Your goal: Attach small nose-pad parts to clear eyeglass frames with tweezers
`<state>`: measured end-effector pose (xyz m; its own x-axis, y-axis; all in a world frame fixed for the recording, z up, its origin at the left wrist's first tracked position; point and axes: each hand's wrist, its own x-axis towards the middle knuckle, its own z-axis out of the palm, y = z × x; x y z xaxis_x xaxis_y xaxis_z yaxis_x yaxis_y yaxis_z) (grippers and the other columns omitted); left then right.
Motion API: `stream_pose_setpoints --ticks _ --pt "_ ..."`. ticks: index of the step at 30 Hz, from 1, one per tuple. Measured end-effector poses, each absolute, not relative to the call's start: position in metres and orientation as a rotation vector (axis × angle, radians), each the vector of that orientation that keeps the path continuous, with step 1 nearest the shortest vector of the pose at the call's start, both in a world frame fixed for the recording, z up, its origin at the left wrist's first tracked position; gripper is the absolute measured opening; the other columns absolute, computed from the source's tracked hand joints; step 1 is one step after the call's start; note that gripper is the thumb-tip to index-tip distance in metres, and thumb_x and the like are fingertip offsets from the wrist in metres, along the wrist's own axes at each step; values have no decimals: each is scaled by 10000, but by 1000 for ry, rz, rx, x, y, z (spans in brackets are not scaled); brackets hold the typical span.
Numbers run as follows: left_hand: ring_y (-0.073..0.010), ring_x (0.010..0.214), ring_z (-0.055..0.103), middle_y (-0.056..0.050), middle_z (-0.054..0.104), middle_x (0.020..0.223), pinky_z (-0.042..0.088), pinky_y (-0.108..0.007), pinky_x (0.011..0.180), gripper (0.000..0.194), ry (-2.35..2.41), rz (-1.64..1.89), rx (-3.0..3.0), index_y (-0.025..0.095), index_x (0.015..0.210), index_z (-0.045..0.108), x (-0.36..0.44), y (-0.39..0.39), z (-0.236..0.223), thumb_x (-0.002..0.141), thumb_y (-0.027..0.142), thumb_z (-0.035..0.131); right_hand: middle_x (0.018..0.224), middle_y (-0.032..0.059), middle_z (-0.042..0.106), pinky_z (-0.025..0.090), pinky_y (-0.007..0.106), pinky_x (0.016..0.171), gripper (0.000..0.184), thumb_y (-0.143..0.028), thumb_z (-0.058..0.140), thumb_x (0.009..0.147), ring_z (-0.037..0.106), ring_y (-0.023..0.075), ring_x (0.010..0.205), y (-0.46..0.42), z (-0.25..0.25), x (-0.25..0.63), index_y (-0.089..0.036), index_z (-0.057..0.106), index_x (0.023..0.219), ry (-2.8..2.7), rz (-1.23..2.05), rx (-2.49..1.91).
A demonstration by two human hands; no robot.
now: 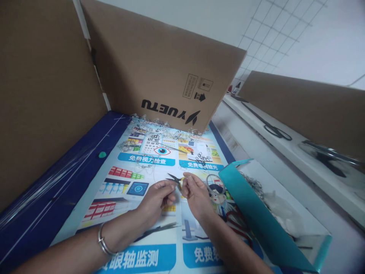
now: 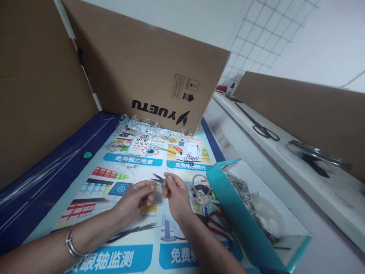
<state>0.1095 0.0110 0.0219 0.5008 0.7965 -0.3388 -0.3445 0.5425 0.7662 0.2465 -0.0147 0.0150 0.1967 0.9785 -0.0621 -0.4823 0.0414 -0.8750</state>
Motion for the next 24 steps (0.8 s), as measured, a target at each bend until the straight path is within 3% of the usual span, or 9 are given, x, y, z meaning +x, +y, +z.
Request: stream_pose_setpoints --ticks 9,13,17,21,24 --pt "-37 462 464 0 546 569 352 -133 453 174 627 752 640 109 764 579 110 12 15 758 279 611 651 -21 534 326 217 486 208 -331 574 777 420 70 510 -19 17 243 -188 627 918 -980 1244 -1154" --pt "-43 484 504 -16 570 595 400 -123 464 199 625 729 575 104 786 593 112 14 14 751 297 631 764 -4 589 396 243 578 268 -320 577 758 497 108 625 -19 25 249 -217 611 1003 -1304 1067 -1370" --pt "-52 537 551 -46 612 714 399 -105 426 180 585 688 528 101 799 612 111 15 15 745 271 639 775 3 609 420 291 616 419 -317 592 737 533 145 633 -39 49 270 -271 540 1150 -1582 732 -1613" --pt "-71 620 596 -74 631 841 413 -103 430 152 585 657 473 94 801 627 110 17 14 750 237 635 999 51 619 418 359 753 251 -380 529 767 570 211 859 -96 91 329 -320 629 989 -1736 158 -1878" --pt "-97 682 615 -83 629 859 446 -115 468 142 577 660 437 91 819 628 110 17 12 746 213 637 899 86 653 419 399 671 242 -510 556 679 598 233 749 -141 115 400 -342 672 809 -1568 -97 -2197"
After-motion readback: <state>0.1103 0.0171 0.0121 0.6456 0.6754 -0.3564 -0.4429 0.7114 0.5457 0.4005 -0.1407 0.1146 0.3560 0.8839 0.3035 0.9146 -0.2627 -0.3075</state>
